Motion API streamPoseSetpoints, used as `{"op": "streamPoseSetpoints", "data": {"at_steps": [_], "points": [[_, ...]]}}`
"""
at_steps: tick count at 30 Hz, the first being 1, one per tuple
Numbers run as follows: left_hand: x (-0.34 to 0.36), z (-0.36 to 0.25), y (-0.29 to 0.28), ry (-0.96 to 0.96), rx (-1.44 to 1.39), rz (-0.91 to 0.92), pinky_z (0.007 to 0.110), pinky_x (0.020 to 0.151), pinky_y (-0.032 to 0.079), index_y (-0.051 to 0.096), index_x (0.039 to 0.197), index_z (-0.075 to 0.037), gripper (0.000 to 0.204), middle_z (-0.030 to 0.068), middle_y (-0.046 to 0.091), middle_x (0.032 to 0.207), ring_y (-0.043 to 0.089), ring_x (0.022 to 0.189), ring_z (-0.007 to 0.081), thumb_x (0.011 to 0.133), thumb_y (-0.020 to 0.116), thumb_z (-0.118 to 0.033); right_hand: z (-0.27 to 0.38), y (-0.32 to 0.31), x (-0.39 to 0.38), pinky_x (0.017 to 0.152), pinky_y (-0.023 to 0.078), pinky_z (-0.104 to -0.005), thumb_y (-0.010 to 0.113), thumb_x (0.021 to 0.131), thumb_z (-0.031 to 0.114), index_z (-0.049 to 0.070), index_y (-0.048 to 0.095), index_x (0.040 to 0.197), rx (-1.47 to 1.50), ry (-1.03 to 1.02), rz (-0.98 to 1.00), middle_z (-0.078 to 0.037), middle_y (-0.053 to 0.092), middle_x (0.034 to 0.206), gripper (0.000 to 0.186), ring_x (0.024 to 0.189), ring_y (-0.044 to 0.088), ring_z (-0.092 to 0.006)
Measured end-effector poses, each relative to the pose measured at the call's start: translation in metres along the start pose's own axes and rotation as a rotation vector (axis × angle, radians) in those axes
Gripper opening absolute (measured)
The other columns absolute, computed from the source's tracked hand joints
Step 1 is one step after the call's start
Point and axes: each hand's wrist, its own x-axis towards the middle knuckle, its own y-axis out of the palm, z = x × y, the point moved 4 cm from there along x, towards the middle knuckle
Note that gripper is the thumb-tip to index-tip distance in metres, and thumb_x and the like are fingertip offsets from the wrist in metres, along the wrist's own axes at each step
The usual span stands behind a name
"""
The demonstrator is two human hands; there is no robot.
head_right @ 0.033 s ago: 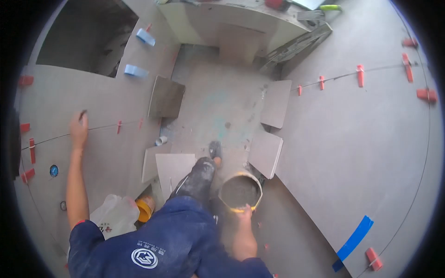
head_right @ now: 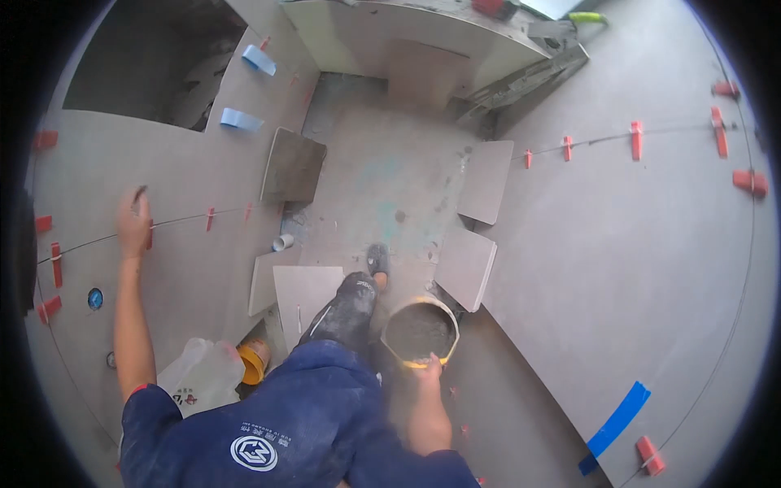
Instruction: The person applies mortar into a wall niche using a trowel, sets tiles into place, levels them using a vibrating suction tool and a rubber mallet, and checks alignment with a spirit level.
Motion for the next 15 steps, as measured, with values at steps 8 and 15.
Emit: {"op": "streamPoseSetpoints", "data": {"at_steps": [8, 15], "points": [[0.008, -0.039, -0.174, 0.243, 0.132, -0.378, 0.031, 0.079, 0.050, 0.065, 0.102, 0.001, 0.018, 0.0106, 0.067, 0.100, 0.065, 0.090, 0.0241, 0.086, 0.058, 0.006, 0.007, 0.135, -0.061, 0.063, 0.042, -0.0415, 0.054, 0.088, 0.016, 0.012, 0.038, 0.072, -0.238, -0.049, 0.181, -0.004, 0.033, 0.055, 0.023, 0.050, 0.036, -0.0214], [-0.073, 0.017, -0.273, 0.242, 0.564, -0.480, 0.034, 0.076, 0.054, 0.064, 0.102, 0.007, 0.017, 0.0164, 0.067, 0.100, 0.066, 0.084, 0.0286, 0.085, 0.060, 0.007, 0.001, 0.260, -0.097, 0.057, 0.041, -0.0430, 0.056, 0.088, 0.017, 0.013, 0.044, 0.078, -0.645, -0.279, 0.285, -0.002, 0.035, 0.057, 0.016, 0.051, 0.036, -0.0210]]}}
